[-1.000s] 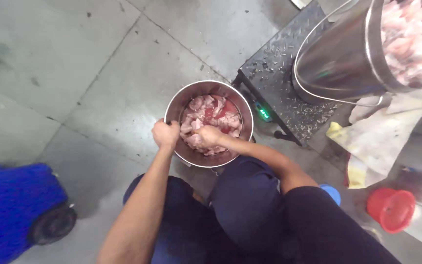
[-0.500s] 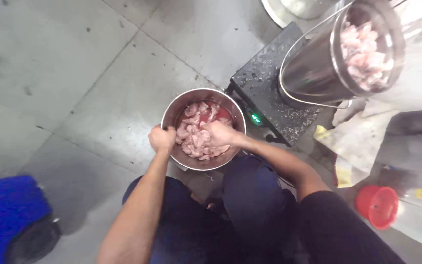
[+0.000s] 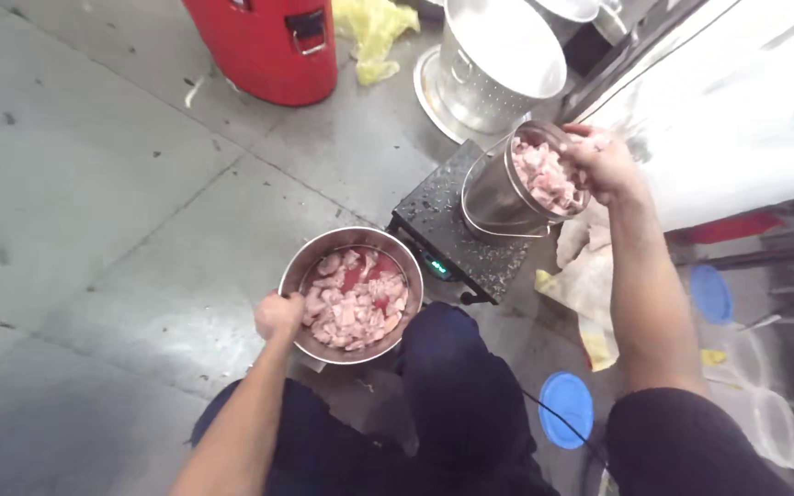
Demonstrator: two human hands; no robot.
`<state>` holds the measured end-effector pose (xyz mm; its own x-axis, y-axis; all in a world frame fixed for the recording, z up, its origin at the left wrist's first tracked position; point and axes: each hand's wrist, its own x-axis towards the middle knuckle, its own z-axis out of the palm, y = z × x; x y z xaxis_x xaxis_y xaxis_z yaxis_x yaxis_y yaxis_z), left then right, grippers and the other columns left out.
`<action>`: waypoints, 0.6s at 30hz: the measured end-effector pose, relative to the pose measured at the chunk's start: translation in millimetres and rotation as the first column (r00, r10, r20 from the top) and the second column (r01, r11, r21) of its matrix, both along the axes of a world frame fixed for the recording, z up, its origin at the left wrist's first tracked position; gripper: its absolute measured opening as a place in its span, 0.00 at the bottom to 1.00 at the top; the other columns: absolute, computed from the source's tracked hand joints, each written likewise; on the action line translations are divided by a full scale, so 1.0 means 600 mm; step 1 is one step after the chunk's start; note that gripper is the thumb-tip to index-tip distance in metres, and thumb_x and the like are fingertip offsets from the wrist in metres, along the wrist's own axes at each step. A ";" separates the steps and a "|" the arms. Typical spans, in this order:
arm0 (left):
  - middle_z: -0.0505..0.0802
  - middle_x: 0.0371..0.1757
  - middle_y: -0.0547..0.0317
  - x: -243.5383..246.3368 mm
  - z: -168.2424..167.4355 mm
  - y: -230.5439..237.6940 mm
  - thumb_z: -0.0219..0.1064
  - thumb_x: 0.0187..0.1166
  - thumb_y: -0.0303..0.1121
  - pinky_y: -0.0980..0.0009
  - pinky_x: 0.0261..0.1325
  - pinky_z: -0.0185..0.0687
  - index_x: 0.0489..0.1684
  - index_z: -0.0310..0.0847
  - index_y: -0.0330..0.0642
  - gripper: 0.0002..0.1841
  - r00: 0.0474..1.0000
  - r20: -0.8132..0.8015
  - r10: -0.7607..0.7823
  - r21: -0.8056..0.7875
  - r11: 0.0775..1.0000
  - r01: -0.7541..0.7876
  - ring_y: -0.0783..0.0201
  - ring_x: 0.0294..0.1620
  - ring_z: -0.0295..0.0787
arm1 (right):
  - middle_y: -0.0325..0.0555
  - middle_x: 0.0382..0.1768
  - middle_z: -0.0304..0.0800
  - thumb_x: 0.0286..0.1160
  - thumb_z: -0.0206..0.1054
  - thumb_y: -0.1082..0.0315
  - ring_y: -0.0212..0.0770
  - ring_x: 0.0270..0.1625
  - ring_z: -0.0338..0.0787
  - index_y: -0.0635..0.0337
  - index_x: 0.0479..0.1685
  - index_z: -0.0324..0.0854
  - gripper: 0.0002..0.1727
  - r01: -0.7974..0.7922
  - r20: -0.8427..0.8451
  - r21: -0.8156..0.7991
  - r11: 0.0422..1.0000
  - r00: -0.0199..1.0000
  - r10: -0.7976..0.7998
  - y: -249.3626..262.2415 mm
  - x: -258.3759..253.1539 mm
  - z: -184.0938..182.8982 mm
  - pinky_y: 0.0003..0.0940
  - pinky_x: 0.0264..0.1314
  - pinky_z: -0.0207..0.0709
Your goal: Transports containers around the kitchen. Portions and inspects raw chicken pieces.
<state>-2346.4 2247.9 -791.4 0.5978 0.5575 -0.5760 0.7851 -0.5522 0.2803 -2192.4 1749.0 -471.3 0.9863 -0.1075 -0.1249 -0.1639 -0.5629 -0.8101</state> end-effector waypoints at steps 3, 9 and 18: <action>0.91 0.63 0.34 0.003 0.005 -0.004 0.57 0.82 0.50 0.32 0.64 0.79 0.59 0.87 0.37 0.25 1.000 -0.012 0.014 -0.014 1.000 -0.014 0.37 0.68 0.87 | 0.31 0.30 0.86 0.70 0.77 0.64 0.24 0.17 0.77 0.50 0.73 0.76 0.29 0.033 0.096 -0.017 0.999 0.995 -0.032 0.008 -0.050 0.038 0.20 0.17 0.75; 0.89 0.67 0.37 0.002 0.002 -0.003 0.56 0.82 0.51 0.34 0.68 0.78 0.65 0.84 0.38 0.27 0.999 -0.046 0.019 -0.023 1.000 -0.020 0.40 0.71 0.85 | 0.31 0.30 0.87 0.53 0.85 0.58 0.23 0.25 0.82 0.54 0.53 0.84 0.26 -0.391 -0.098 -0.057 0.918 0.918 0.385 0.127 -0.167 -0.050 0.22 0.26 0.80; 0.90 0.63 0.35 0.005 0.008 -0.006 0.57 0.82 0.49 0.33 0.65 0.78 0.62 0.85 0.37 0.25 0.999 -0.041 0.006 0.002 1.000 -0.006 0.38 0.69 0.86 | 0.52 0.51 0.90 0.71 0.75 0.67 0.35 0.45 0.90 0.66 0.72 0.74 0.30 -0.421 -0.453 0.459 0.782 0.647 0.614 0.358 -0.253 -0.425 0.34 0.51 0.86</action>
